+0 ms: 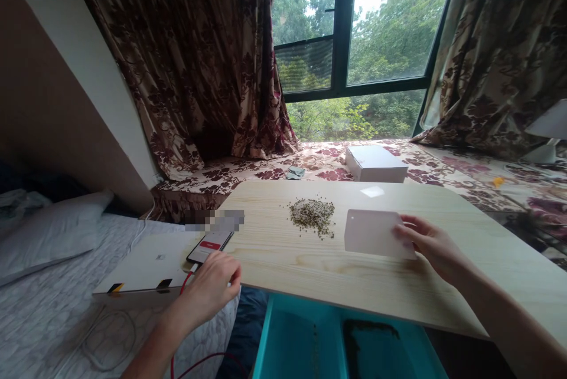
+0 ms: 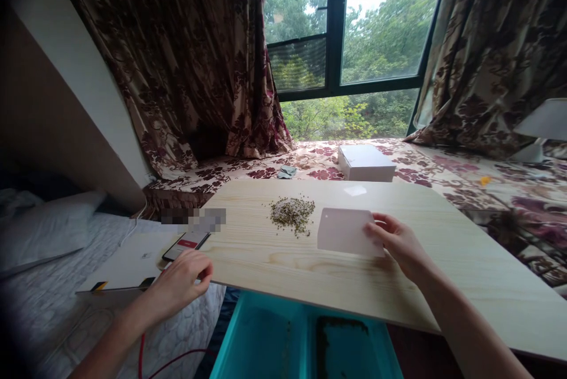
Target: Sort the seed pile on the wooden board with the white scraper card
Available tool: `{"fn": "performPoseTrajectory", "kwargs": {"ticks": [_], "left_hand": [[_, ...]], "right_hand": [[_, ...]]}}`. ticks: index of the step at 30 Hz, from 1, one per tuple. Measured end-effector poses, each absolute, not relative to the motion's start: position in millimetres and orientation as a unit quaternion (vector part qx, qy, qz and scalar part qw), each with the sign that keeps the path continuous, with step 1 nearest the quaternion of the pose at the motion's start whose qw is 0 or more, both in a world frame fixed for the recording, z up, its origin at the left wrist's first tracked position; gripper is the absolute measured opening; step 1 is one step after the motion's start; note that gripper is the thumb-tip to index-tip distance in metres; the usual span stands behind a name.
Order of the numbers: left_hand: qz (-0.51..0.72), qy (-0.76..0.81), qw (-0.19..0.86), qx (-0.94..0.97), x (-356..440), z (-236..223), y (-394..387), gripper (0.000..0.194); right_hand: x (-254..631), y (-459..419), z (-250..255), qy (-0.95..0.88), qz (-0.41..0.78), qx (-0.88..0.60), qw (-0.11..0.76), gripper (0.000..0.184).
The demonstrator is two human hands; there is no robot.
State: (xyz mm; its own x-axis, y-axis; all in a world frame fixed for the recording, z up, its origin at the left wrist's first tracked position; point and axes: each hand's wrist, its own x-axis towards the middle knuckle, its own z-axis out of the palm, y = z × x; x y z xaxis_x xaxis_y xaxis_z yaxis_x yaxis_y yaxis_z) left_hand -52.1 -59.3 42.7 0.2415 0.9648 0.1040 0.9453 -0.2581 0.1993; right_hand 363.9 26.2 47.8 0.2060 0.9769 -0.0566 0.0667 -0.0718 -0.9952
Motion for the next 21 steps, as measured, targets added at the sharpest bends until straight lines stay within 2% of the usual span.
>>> {"fn": "performPoseTrajectory", "kwargs": {"ticks": [7,15,21], "left_hand": [[0.126,0.488,0.21,0.838,9.6,51.4,-92.5,0.011],[0.112,0.442,0.237,0.858,27.8,57.2,-96.1,0.011],[0.22,0.44,0.211,0.844,28.7,59.5,-72.0,0.019]], "right_hand": [[357.7,32.9,47.1,-0.43,0.437,-0.584,0.533,0.037],[346.4,49.2,42.5,-0.444,0.392,-0.581,0.558,0.032],[340.3,54.3,39.8,-0.478,0.372,-0.581,0.544,0.029]]}}
